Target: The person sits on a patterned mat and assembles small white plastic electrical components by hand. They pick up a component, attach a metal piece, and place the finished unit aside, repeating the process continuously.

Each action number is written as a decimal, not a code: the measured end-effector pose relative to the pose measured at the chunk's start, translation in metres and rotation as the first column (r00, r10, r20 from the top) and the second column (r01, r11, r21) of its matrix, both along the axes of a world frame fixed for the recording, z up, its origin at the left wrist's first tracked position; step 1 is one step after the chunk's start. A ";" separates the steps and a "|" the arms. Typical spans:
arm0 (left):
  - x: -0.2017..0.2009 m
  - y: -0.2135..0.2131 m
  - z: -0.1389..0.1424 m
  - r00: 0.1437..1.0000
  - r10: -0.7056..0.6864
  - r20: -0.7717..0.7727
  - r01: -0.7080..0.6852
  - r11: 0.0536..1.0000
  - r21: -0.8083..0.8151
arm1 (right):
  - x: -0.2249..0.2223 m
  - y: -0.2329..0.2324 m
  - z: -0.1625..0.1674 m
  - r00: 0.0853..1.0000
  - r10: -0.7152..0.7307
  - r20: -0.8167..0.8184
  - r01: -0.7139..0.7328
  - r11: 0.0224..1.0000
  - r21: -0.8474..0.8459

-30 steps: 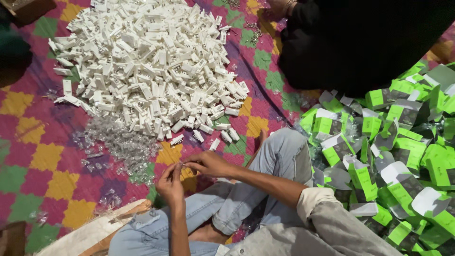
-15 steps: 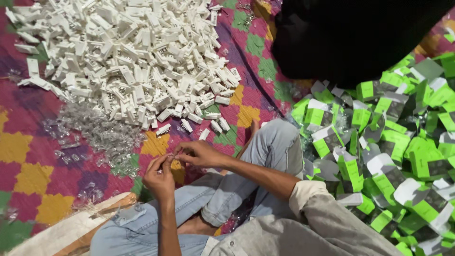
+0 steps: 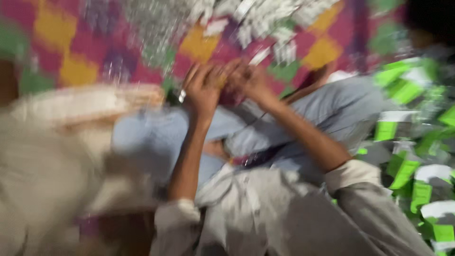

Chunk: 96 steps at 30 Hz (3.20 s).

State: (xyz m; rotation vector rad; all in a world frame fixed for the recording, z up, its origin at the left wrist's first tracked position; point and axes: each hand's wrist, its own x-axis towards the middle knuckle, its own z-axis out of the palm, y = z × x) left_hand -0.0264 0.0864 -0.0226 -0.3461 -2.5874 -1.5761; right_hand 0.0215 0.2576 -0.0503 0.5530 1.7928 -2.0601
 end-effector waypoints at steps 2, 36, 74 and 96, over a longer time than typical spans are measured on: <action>0.000 0.002 -0.011 0.993 0.050 0.105 -0.076 0.961 0.266 | 0.000 -0.002 -0.001 0.996 -0.072 0.061 0.079 0.987 -0.138; -0.011 -0.017 -0.007 0.959 -0.154 0.236 0.040 0.903 0.427 | -0.014 -0.005 0.047 0.953 0.152 -0.263 -0.167 0.985 -0.038; 0.016 -0.012 0.067 0.930 0.054 -0.365 -0.040 0.998 0.046 | 0.002 -0.024 0.038 0.950 0.024 -0.310 0.065 0.959 0.274; 0.034 0.017 0.040 0.879 -0.091 -0.468 0.012 0.986 -0.169 | 0.027 -0.028 0.052 0.927 -0.180 -0.330 0.249 0.952 0.180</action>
